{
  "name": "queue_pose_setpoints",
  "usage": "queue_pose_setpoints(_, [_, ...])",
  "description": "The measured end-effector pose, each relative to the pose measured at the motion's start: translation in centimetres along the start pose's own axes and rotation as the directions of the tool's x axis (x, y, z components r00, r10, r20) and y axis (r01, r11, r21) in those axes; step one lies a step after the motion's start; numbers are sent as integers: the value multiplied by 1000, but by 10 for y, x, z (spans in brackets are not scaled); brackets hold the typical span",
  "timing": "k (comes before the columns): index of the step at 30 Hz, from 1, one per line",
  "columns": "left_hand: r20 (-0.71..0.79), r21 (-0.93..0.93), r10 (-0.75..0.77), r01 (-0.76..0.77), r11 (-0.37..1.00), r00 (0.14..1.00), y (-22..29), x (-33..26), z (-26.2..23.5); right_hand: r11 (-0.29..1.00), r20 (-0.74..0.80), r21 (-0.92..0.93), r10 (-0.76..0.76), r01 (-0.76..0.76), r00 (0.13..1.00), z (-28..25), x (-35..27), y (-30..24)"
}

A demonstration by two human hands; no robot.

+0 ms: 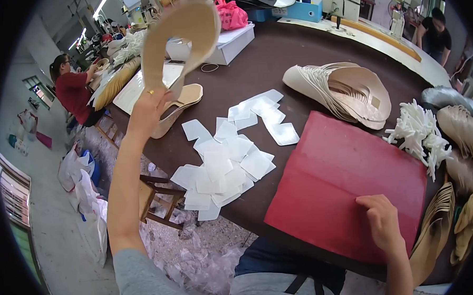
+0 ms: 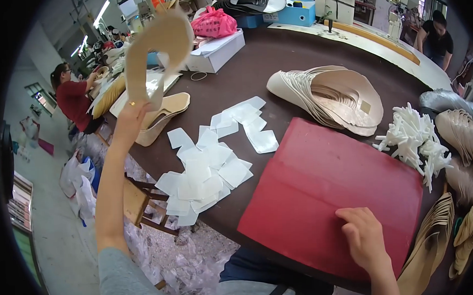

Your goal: Assembling shoe components by folding white lining materials and inserting them into shoe uppers at a factory workbench.

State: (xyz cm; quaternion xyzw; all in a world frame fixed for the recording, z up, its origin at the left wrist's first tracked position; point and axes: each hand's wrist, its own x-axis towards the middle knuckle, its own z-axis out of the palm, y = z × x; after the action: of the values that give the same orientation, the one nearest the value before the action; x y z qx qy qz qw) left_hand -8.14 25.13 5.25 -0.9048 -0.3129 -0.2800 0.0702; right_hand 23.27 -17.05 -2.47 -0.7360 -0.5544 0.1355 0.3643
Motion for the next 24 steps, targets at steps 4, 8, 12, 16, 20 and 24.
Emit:
queue_pose_setpoints(4, [545,169,-41,-62,984,837,-104,-67,36,999,108,-42,32,-28,994,5,-28,-15])
queue_pose_setpoints(8, [533,178,-67,-35,983,843,-127,-70,38,998,145,-36,61,-57,987,-2,-8,-13])
queue_pose_setpoints(12, [523,135,-37,-40,990,852,-143,-86,21,984,83,-144,-91,102,992,-5,50,-6])
queue_pose_setpoints(16, [762,415,-244,-164,895,600,-97,-32,22,968,-74,-244,-83,62,994,-11,115,46])
queue_pose_setpoints(20, [494,377,-77,-133,917,866,32,-4,42,870,-285,-426,-389,247,876,-3,162,129])
queue_pose_setpoints(24, [318,-229,566,-518,824,761,154,32,79,826,-167,-528,-328,196,930,-5,174,130])
